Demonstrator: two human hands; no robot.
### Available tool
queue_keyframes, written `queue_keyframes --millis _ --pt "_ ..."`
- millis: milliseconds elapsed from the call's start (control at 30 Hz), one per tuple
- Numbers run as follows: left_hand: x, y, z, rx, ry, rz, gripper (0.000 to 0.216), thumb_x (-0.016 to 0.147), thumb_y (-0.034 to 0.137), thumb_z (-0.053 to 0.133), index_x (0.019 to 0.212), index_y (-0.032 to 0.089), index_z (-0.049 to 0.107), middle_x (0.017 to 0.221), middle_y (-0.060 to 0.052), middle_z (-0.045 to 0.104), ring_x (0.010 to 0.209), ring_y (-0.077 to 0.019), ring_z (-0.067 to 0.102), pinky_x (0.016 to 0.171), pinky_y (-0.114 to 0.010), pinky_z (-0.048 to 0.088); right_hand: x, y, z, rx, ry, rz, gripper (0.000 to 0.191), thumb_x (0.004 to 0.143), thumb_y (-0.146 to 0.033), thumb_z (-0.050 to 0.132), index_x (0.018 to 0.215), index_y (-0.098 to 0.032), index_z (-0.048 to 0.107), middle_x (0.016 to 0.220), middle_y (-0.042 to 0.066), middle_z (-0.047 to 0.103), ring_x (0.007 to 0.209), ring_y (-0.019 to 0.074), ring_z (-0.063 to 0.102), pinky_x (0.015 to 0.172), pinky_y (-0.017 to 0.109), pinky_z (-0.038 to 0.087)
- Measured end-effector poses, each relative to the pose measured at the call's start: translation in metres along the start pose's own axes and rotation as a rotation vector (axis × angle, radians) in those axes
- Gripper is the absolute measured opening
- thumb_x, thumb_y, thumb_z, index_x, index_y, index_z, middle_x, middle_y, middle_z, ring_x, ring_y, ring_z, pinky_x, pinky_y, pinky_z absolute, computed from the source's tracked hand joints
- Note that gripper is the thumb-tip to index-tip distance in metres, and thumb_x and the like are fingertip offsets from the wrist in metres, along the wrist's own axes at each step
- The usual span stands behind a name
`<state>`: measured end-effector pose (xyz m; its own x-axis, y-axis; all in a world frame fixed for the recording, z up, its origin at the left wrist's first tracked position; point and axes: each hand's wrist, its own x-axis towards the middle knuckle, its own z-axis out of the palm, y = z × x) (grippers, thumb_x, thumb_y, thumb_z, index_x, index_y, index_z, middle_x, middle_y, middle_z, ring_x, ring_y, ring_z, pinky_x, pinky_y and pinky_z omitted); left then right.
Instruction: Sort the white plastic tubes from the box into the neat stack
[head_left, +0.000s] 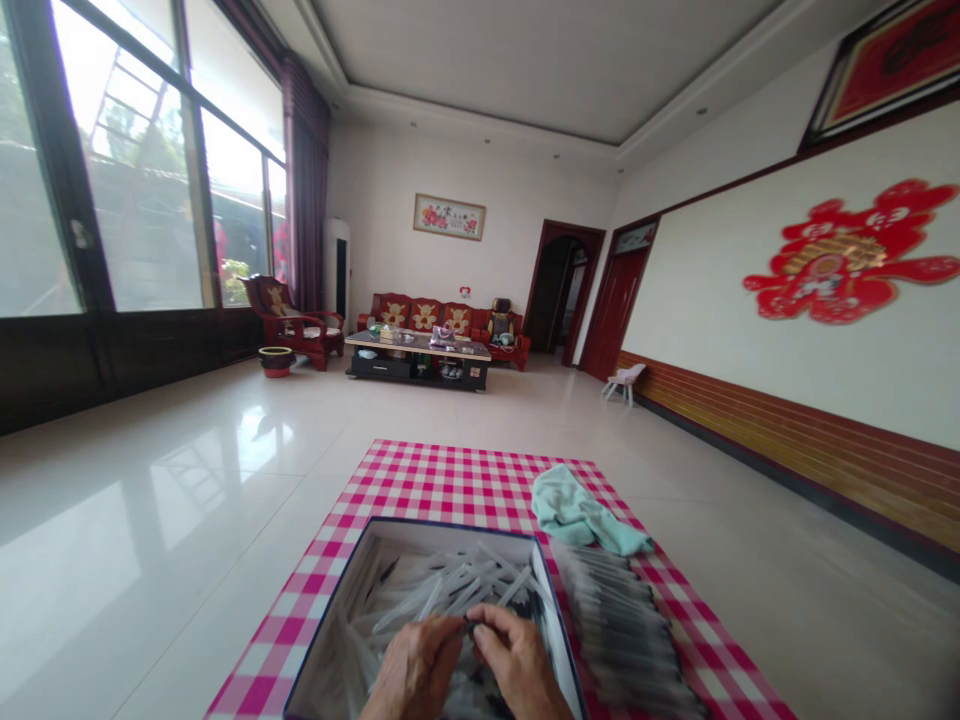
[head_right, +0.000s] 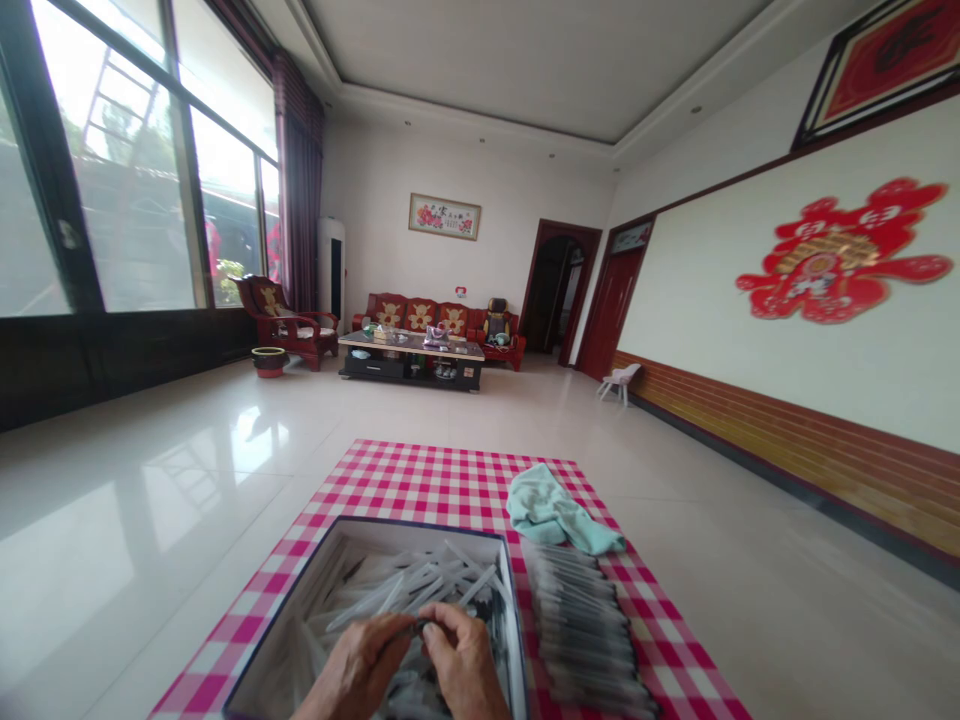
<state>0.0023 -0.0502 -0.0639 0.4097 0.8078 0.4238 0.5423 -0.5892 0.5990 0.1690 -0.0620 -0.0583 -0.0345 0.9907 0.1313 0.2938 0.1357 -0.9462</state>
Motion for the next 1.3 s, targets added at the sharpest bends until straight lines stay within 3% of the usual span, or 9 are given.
queue_keyframes --millis 267,567,700,867,1100,1200,1300 --pt "0.0 0.001 -0.001 -0.029 -0.005 0.009 0.022 0.087 0.021 0.042 0.085 0.023 0.063 0.07 0.001 0.066 0.063 -0.012 0.061 0.058 -0.018 0.039 -0.004 -0.011 0.001 -0.046 -0.026 -0.059 0.024 0.08 -0.026 0.051 0.091 -0.017 0.071 0.079 0.006 0.07 0.071 0.0203 0.062 0.066 0.026 0.047" --pt "-0.004 -0.002 0.005 0.109 -0.015 -0.031 0.025 0.087 0.02 0.041 0.074 0.02 0.062 0.068 -0.002 0.062 0.061 -0.0134 0.06 0.057 -0.022 0.039 -0.007 -0.016 0.002 -0.117 -0.063 -0.116 0.022 0.079 -0.023 0.051 0.087 -0.02 0.071 0.084 0.006 0.069 0.082 0.0213 0.064 0.077 0.027 0.047" --pt "-0.004 -0.004 0.009 0.149 -0.025 -0.031 0.026 0.088 0.021 0.041 0.068 0.02 0.059 0.067 -0.001 0.06 0.061 -0.0136 0.059 0.057 -0.023 0.038 -0.005 -0.01 0.003 -0.023 -0.087 -0.031 0.023 0.078 -0.027 0.052 0.094 -0.017 0.066 0.085 0.007 0.069 0.077 0.0208 0.063 0.068 0.026 0.048" --pt "-0.004 -0.003 0.008 0.143 -0.031 -0.043 0.027 0.089 0.022 0.041 0.068 0.02 0.058 0.068 0.0 0.059 0.062 -0.0127 0.058 0.058 -0.022 0.037 -0.004 -0.006 0.003 0.009 -0.09 0.024 0.023 0.077 -0.037 0.054 0.085 -0.016 0.063 0.068 0.003 0.062 0.061 0.0167 0.056 0.058 0.024 0.042" --pt "-0.004 0.002 0.005 0.125 -0.047 -0.033 0.026 0.089 0.023 0.041 0.068 0.02 0.057 0.071 0.0 0.059 0.065 -0.0127 0.058 0.06 -0.023 0.037 -0.002 -0.005 0.006 -0.248 -0.028 0.036 0.045 0.084 -0.056 0.039 0.06 -0.02 0.05 0.053 -0.002 0.047 0.054 0.0142 0.045 0.052 0.024 0.034" --pt "-0.004 0.001 0.006 0.139 -0.047 -0.034 0.026 0.089 0.022 0.041 0.068 0.02 0.056 0.071 0.0 0.059 0.065 -0.013 0.058 0.06 -0.023 0.037 -0.002 -0.006 0.006 -0.231 -0.008 0.068 0.045 0.085 -0.057 0.035 0.065 -0.02 0.052 0.056 -0.001 0.049 0.056 0.0153 0.048 0.051 0.023 0.035" --pt "-0.004 0.001 0.007 0.147 -0.044 -0.033 0.025 0.088 0.021 0.042 0.068 0.02 0.057 0.071 0.0 0.059 0.065 -0.0131 0.058 0.059 -0.023 0.037 -0.004 -0.01 0.003 -0.129 -0.074 0.028 0.032 0.084 -0.048 0.043 0.076 -0.019 0.056 0.061 -0.002 0.053 0.059 0.0146 0.049 0.054 0.022 0.037"
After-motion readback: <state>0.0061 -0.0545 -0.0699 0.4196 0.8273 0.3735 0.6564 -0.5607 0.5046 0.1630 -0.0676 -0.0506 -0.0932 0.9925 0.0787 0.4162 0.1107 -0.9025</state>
